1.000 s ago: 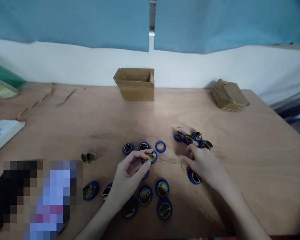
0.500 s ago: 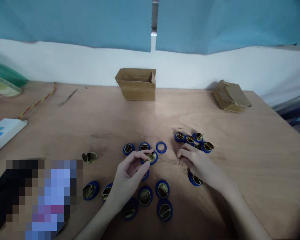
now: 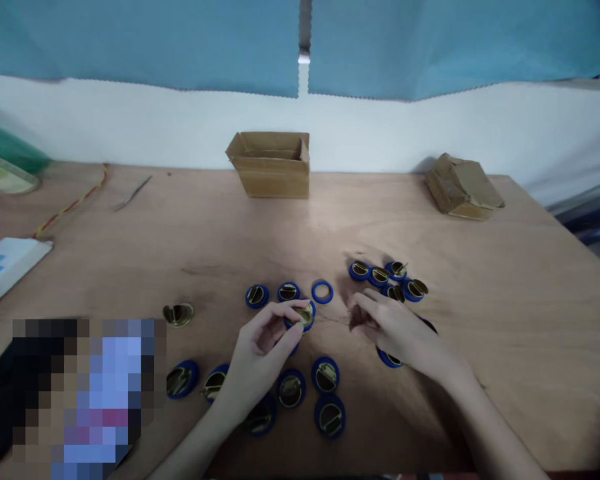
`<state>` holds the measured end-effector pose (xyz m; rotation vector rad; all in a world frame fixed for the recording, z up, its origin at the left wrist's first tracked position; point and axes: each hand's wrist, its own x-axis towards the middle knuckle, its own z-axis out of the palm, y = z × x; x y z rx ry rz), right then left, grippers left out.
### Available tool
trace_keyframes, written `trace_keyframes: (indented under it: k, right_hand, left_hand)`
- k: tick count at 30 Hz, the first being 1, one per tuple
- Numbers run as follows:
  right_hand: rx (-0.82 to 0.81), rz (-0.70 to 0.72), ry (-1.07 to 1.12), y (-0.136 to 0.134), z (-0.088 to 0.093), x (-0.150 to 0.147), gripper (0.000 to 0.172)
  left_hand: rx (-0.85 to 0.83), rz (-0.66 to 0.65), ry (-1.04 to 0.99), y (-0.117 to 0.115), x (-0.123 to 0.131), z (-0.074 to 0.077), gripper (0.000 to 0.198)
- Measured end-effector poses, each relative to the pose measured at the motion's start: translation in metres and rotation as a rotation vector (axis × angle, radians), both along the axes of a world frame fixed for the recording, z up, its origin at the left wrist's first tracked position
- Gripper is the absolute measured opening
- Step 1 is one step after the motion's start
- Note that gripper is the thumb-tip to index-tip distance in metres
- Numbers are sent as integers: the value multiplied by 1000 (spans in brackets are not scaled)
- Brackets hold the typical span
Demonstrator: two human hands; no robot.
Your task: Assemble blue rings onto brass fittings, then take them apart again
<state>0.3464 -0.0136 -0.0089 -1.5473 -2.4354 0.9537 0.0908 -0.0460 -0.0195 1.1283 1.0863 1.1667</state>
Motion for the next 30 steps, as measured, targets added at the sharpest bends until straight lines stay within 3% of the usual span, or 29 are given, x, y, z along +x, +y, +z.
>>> trace_keyframes:
  k: [6, 17, 22, 27, 30]
  right_hand:
    - [-20, 15, 59, 0, -9, 1, 22]
    - [-6, 67, 174, -4, 6, -11, 29]
    - [0, 136, 237, -3, 7, -14, 25]
    - [-207, -79, 528, -5, 10, -17, 13]
    - [-363, -213, 787, -8, 14, -22, 20]
  left_hand:
    - [-7, 10, 20, 1, -2, 2, 7]
    - [6, -11, -21, -1, -1, -1, 5]
    - [23, -6, -77, -3, 2, -4, 42]
    - [75, 2, -11, -6, 4, -1, 57]
    - [115, 9, 25, -7, 5, 1, 60]
